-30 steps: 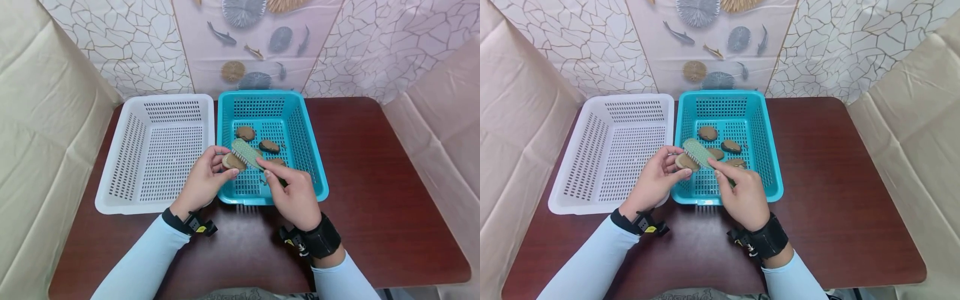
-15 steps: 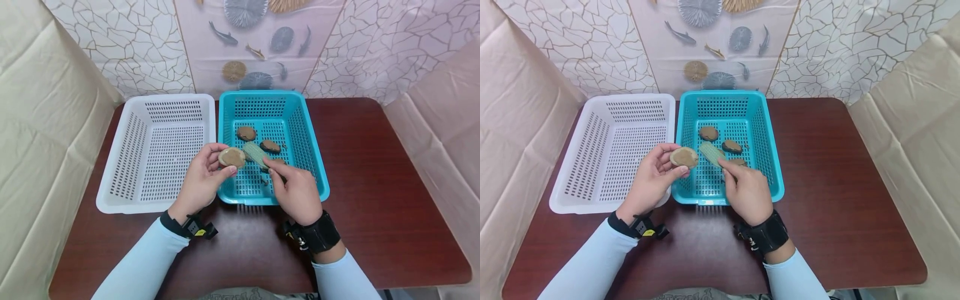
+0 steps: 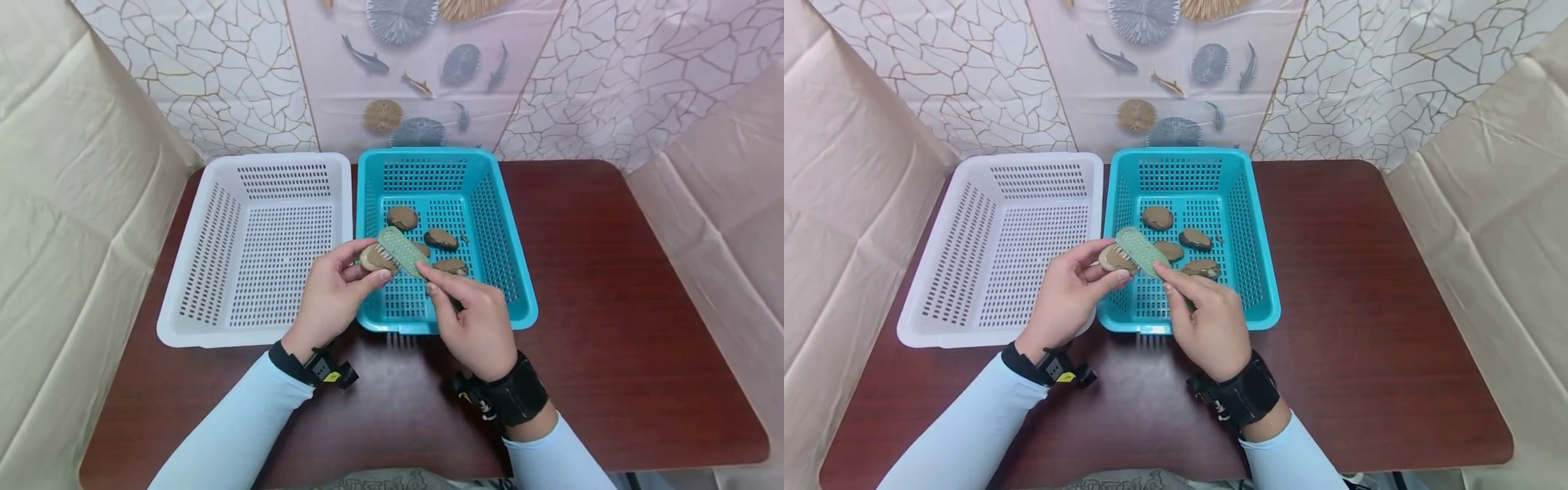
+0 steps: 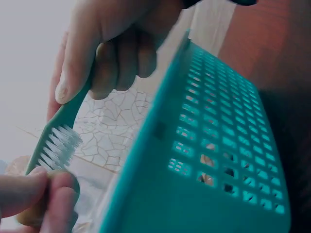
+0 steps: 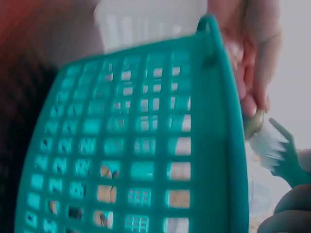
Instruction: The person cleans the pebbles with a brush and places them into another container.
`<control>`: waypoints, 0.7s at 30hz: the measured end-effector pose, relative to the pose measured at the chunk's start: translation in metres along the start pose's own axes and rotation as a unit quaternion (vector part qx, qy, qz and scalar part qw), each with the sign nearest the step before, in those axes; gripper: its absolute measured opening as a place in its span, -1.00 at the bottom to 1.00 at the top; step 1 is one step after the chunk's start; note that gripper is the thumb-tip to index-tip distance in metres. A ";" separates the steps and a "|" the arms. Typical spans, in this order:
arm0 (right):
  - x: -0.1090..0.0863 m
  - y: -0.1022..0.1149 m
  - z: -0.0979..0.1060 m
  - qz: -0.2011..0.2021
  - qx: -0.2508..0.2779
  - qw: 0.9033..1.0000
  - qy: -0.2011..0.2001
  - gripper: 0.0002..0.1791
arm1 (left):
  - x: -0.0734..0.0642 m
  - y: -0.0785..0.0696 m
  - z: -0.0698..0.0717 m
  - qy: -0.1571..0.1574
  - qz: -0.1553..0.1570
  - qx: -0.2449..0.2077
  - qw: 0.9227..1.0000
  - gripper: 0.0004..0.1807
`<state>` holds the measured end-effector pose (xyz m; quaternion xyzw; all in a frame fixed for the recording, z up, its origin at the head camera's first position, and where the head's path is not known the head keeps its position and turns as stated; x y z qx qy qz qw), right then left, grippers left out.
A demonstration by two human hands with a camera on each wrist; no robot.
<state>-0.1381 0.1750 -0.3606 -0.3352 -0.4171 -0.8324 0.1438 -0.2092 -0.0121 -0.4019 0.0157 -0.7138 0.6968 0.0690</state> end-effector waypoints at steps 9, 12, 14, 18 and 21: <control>0.009 -0.011 -0.001 0.006 -0.108 0.994 0.017 -0.63 | -0.002 0.001 0.003 -0.016 0.013 -0.044 0.999 -0.47; 0.009 -0.011 0.004 -0.002 -0.088 0.996 0.002 -0.60 | -0.002 0.002 0.004 -0.019 0.017 -0.043 0.999 -0.47; 0.008 -0.008 0.006 -0.010 -0.043 0.999 -0.004 -0.58 | -0.002 0.001 0.005 -0.023 0.014 -0.033 0.999 -0.47; 0.005 0.001 0.000 -0.011 0.020 1.000 0.007 -0.59 | 0.000 0.002 0.005 -0.027 0.010 -0.023 0.999 -0.49; 0.004 0.000 -0.005 -0.024 0.017 0.999 0.023 -0.60 | 0.000 0.004 0.006 -0.033 0.014 -0.033 0.999 -0.51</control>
Point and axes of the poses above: each hand's wrist, its own x-axis towards the middle knuckle, its own z-axis out of the back of the hand, y = z × x, the point moved 10 cm from there along x, towards the middle knuckle, and after that the axes turned 12 degrees about -y, right-handed, at the moved point
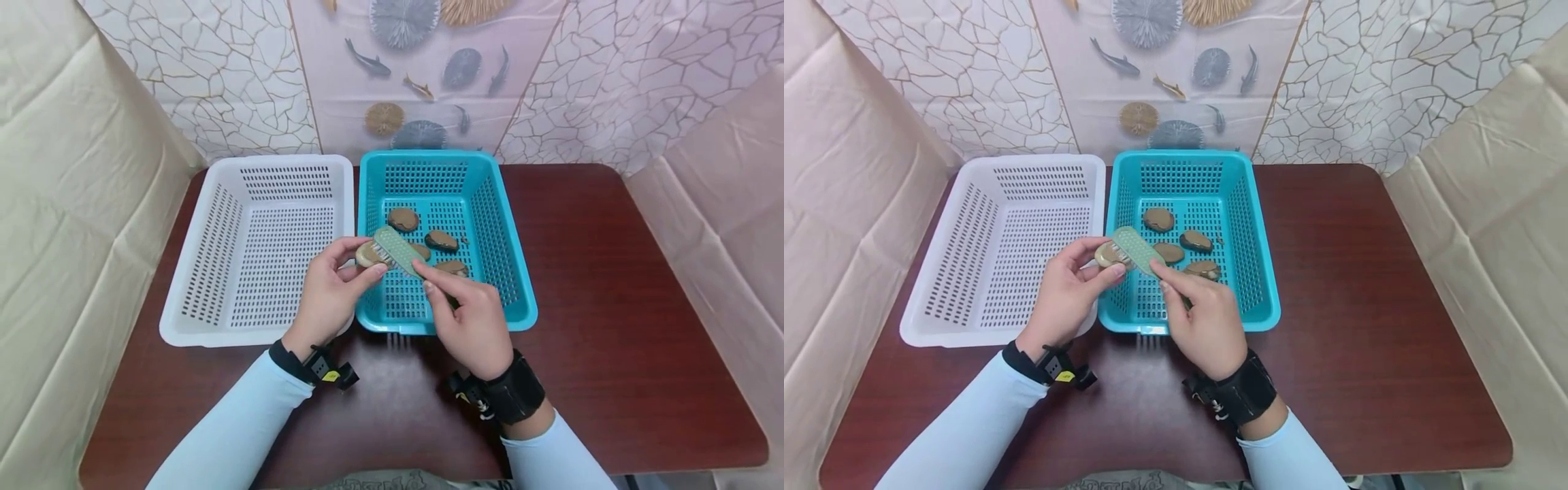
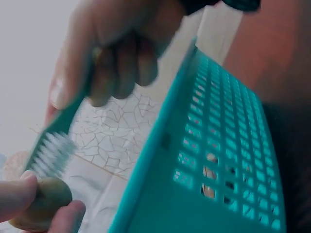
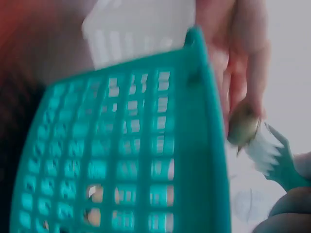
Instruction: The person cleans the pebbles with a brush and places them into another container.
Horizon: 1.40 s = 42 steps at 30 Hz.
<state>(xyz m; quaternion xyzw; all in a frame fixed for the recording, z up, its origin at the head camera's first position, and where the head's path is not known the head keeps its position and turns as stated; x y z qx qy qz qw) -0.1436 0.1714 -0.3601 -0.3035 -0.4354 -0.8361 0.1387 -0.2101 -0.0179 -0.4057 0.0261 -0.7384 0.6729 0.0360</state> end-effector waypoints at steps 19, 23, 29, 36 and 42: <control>-0.003 -0.001 0.006 0.009 0.002 1.000 -0.011 -0.59 | 0.001 0.007 0.003 -0.025 0.030 -0.052 0.998 -0.50; -0.004 -0.005 0.004 0.014 -0.034 0.999 -0.005 -0.60 | -0.001 0.009 0.000 -0.033 0.035 -0.070 0.996 -0.53; 0.001 -0.018 0.005 0.022 -0.132 0.991 0.017 -0.62 | -0.002 -0.001 0.002 -0.038 0.024 -0.097 0.994 -0.61; 0.000 0.006 0.021 0.046 -0.027 0.997 -0.047 -0.56 | 0.000 -0.004 -0.009 0.018 0.021 -0.107 0.994 -0.52; -0.004 0.015 0.012 0.065 -0.013 0.997 -0.041 -0.57 | -0.009 -0.002 -0.025 0.080 0.042 -0.121 0.989 -0.46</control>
Point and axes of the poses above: each hand's wrist, its own x-axis towards the middle knuckle, its own z-axis out of the back of the hand, y = z × x, the point moved 10 cm from there along x, towards the middle knuckle, and after that the axes turned 12 degrees about -y, right-handed, at the moved point
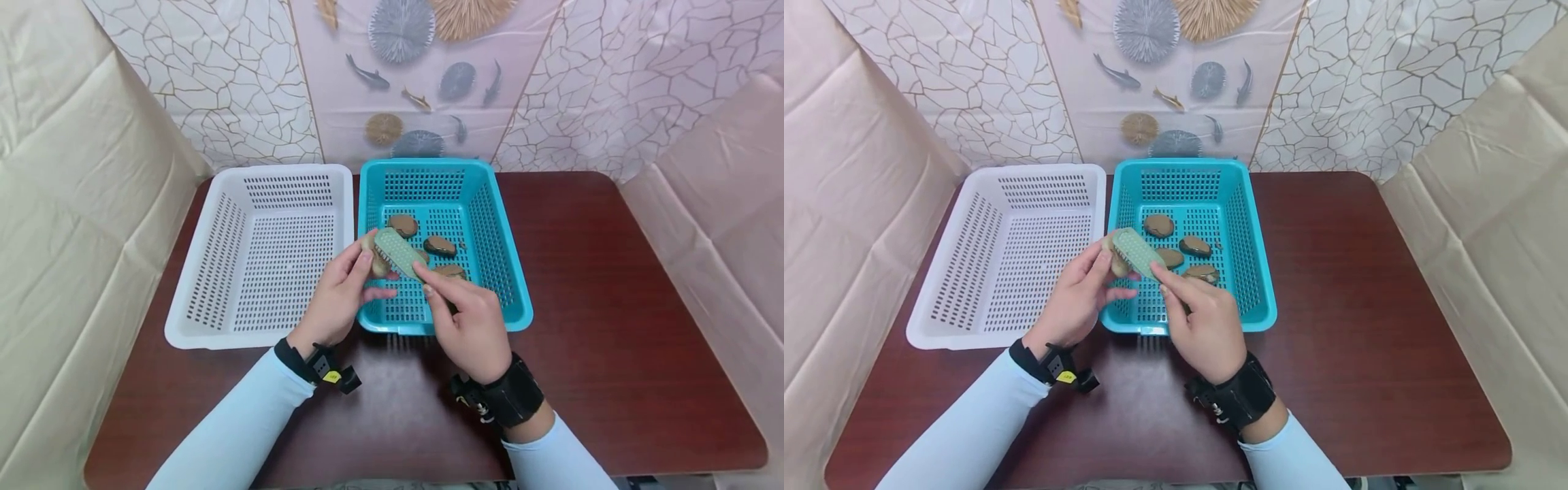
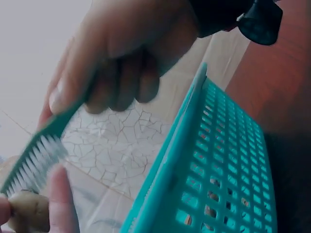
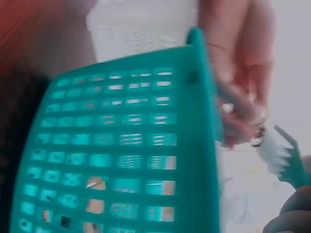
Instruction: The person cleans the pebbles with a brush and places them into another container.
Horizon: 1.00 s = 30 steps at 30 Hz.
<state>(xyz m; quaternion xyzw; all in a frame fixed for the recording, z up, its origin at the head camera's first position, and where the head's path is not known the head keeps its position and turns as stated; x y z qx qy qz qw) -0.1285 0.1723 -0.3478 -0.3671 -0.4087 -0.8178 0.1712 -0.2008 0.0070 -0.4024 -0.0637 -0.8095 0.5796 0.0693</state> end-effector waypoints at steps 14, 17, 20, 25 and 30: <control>0.003 -0.009 0.003 -0.010 -0.046 0.999 -0.023 -0.56 | -0.006 -0.009 -0.005 0.031 0.002 0.009 0.999 -0.39; 0.002 0.001 0.004 0.005 -0.004 1.000 -0.030 -0.57 | -0.005 -0.006 -0.005 0.029 0.007 0.020 0.999 -0.42; -0.002 0.004 -0.002 0.013 -0.005 1.000 -0.013 -0.58 | -0.004 -0.003 -0.006 0.022 0.007 0.024 0.999 -0.46; -0.001 -0.013 -0.005 -0.014 -0.096 0.995 0.021 -0.62 | -0.003 -0.003 -0.007 0.014 0.006 0.006 1.000 -0.45; 0.003 -0.016 0.004 -0.026 -0.106 0.994 0.017 -0.60 | -0.001 -0.013 -0.007 0.017 -0.006 0.019 1.000 -0.44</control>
Point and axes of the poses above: each hand's wrist, its own x-axis towards the middle knuckle, its own z-axis out of the back of the hand, y = z × x, the point moved 10 cm from there along x, towards the middle knuckle, and after that the axes turned 12 degrees about -y, right-handed, at the moved point
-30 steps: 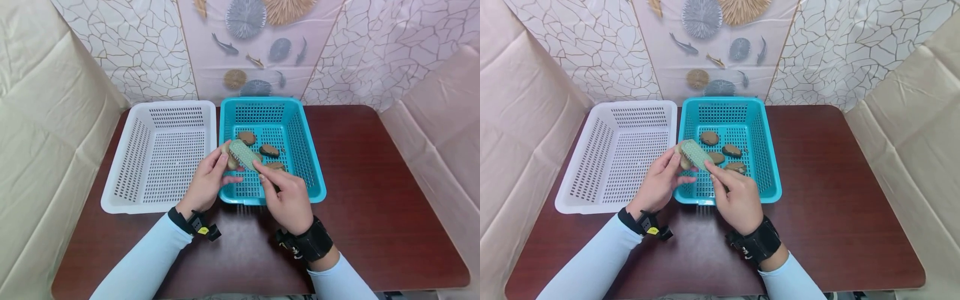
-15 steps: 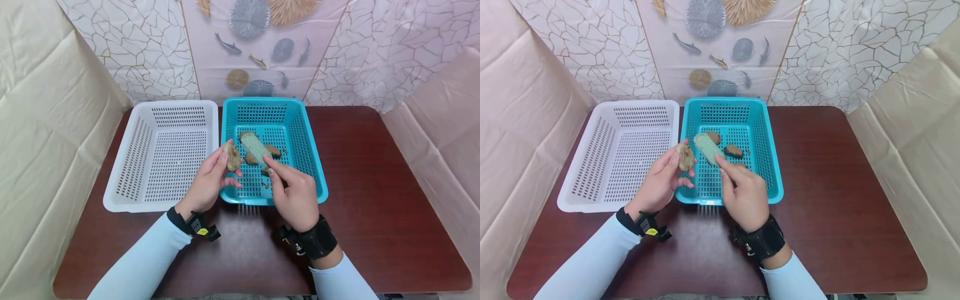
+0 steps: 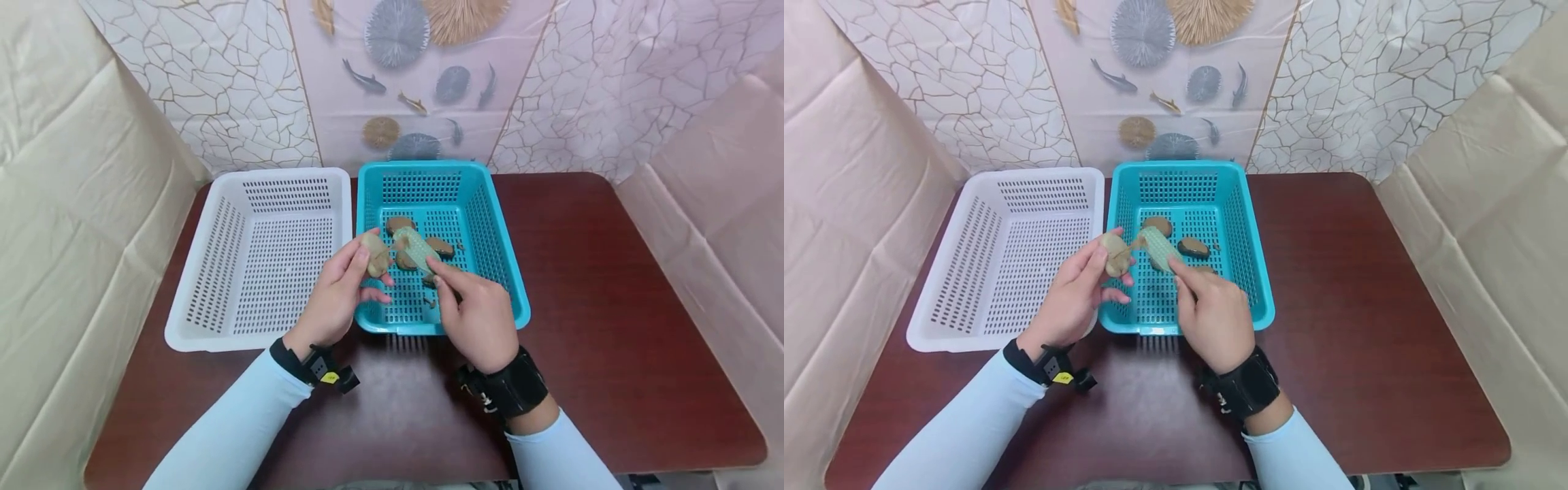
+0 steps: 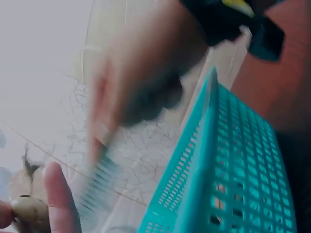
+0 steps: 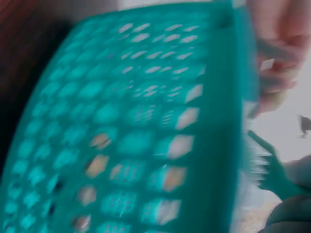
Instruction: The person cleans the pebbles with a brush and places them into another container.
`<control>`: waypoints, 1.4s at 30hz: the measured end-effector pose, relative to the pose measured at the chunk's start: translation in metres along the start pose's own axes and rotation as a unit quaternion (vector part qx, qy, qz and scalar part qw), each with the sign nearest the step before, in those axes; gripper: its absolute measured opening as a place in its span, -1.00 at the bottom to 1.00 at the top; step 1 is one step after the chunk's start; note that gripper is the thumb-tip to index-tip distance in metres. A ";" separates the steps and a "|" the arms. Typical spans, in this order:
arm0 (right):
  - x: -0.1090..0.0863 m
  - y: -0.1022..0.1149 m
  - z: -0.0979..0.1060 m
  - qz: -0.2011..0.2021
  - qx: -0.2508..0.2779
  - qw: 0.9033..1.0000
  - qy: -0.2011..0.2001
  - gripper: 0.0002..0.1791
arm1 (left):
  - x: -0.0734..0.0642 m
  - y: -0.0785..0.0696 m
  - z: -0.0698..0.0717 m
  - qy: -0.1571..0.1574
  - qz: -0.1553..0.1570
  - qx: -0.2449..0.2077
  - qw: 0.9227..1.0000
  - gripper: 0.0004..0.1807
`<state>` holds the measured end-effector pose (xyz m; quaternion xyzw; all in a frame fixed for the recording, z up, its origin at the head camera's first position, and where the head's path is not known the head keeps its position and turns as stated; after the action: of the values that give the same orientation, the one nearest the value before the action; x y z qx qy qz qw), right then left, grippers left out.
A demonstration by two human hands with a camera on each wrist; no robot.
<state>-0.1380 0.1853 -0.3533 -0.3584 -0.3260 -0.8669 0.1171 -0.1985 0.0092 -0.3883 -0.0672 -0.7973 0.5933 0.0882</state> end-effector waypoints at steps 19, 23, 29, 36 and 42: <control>-0.009 0.006 0.000 0.019 0.006 0.999 -0.030 -0.57 | 0.009 -0.023 0.022 -0.101 -0.059 -0.025 0.993 -0.57; -0.006 0.019 0.012 0.037 0.066 0.995 -0.072 -0.55 | 0.011 -0.016 0.019 -0.088 -0.034 -0.015 0.995 -0.55; -0.008 0.023 0.003 0.050 0.056 0.996 -0.047 -0.57 | 0.008 -0.006 0.017 -0.094 -0.016 -0.056 0.994 -0.52; -0.010 0.008 0.000 0.033 0.011 0.999 -0.028 -0.58 | 0.010 -0.026 0.023 -0.103 -0.064 -0.069 0.990 -0.53; -0.010 0.025 0.011 0.046 0.109 0.990 -0.083 -0.57 | 0.007 -0.008 0.015 -0.080 -0.015 -0.071 0.994 -0.53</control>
<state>-0.1143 0.1728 -0.3426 -0.4290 -0.4101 -0.7872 0.1678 -0.2082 -0.0054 -0.3842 -0.0140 -0.8430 0.5370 0.0283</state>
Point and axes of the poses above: each hand's wrist, its own x-axis towards the middle knuckle, its own z-axis out of the back of the hand, y = z × x, the point moved 10 cm from there along x, towards the middle knuckle, and after that the axes turned 12 degrees about -y, right-handed, at the moved point
